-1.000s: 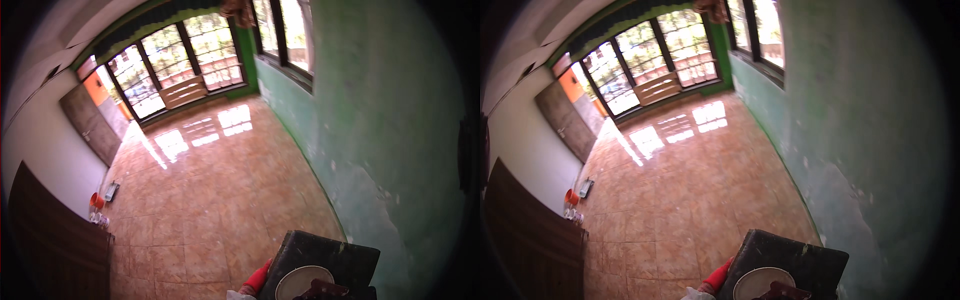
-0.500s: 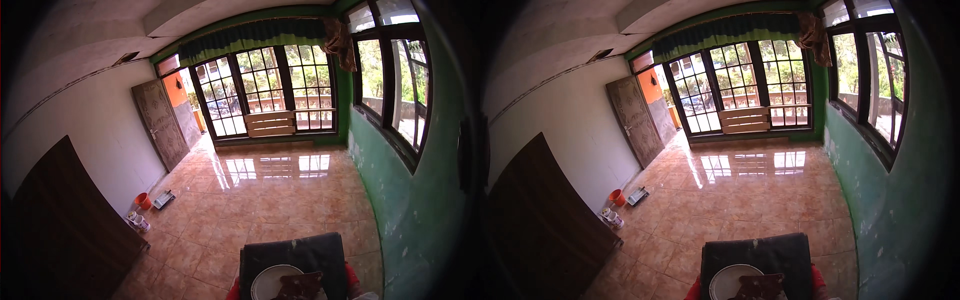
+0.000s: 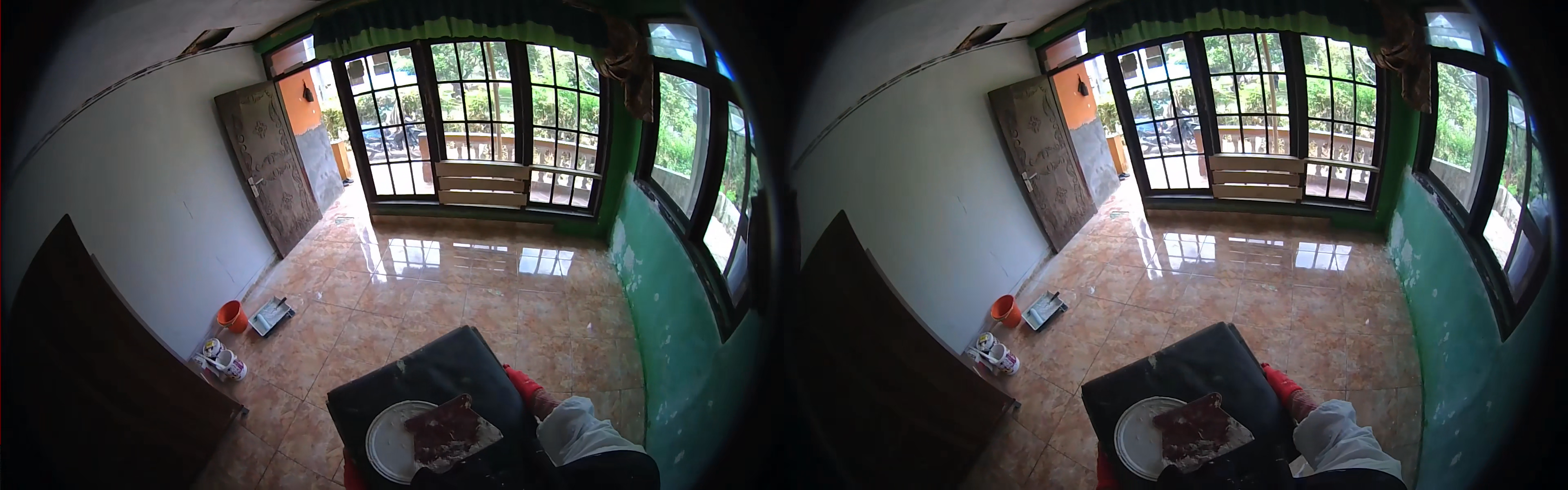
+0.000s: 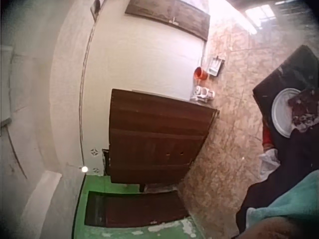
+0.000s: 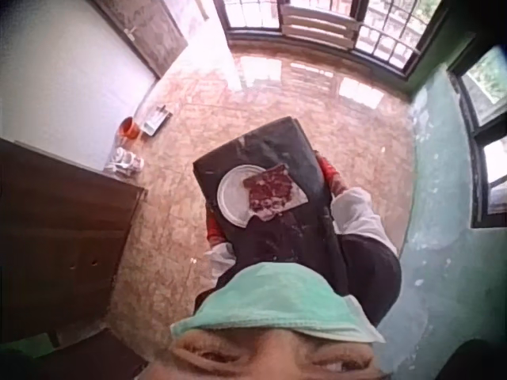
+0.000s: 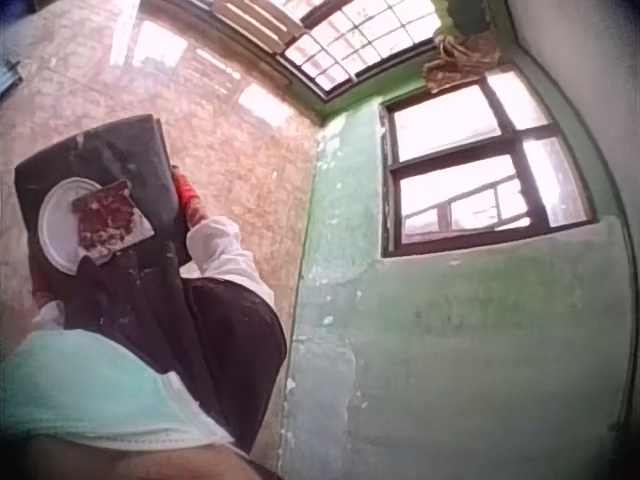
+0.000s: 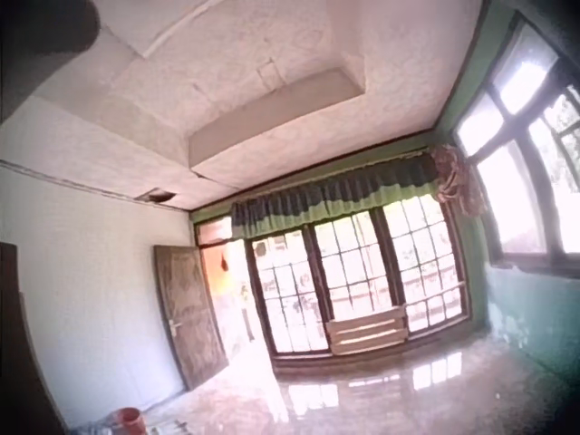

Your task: The person applies plaster to an outdoor pillar using a putty knife and a small bucket lid. They scrape plaster from the lid onto the knife and smooth it over cracks and uneven surfaces on the concrete pillar.

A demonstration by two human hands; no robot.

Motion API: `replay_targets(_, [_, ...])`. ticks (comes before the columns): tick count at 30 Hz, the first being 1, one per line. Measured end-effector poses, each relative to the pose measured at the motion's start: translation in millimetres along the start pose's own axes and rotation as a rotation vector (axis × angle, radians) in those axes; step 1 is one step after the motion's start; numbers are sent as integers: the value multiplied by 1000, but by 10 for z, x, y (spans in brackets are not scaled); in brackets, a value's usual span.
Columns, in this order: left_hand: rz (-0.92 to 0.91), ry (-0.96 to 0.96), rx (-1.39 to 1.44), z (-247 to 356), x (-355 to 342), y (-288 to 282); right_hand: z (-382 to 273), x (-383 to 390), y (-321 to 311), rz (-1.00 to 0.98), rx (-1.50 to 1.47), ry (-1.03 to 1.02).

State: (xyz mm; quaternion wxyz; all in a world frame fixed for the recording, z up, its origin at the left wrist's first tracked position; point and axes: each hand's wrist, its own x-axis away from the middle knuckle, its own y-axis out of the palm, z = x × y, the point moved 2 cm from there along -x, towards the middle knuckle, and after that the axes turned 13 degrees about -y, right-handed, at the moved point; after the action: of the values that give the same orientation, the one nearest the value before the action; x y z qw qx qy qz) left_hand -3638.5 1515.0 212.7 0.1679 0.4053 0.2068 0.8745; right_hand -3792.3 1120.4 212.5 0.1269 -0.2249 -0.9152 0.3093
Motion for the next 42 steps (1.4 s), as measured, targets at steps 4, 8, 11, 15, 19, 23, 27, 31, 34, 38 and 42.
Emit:
replay_targets(4, [10,2,31,1681,-1740,67,-161,-2384,458,-5,59,-90])
replay_targets(8, [57,-25,8,3237,-3689,56,-591,-4639,1071,16,-102,6])
replay_targets(11, [115,-38,-18,4407,-5196,163,-952,-6530,1533,32,-304,55])
replay_targets(15, [-57,40,74,5935,-7089,402,-1540,-9147,1732,-79,17,-42])
replay_targets(19, [-212,76,149,7505,-8349,624,-1971,-11178,2220,-13,-98,-41])
replay_targets(23, [-150,160,58,8771,-9563,683,-2707,-12821,2599,-26,-15,-95])
replay_targets(27, [-134,101,2,9946,-11132,519,-2866,-14282,3174,0,-17,24])
replay_targets(31, [-264,0,34,11337,-12590,354,-3207,-15718,3855,95,-85,91])
replay_targets(34, [-283,-44,-32,12361,-13614,331,-3166,-16655,4491,238,-415,175])
replay_targets(38, [-315,-72,-67,13505,-14985,387,-3579,-17906,4858,376,-1169,448])
replay_targets(42, [-372,-139,-116,14298,-16354,608,-3388,-19127,5089,447,-1196,427])
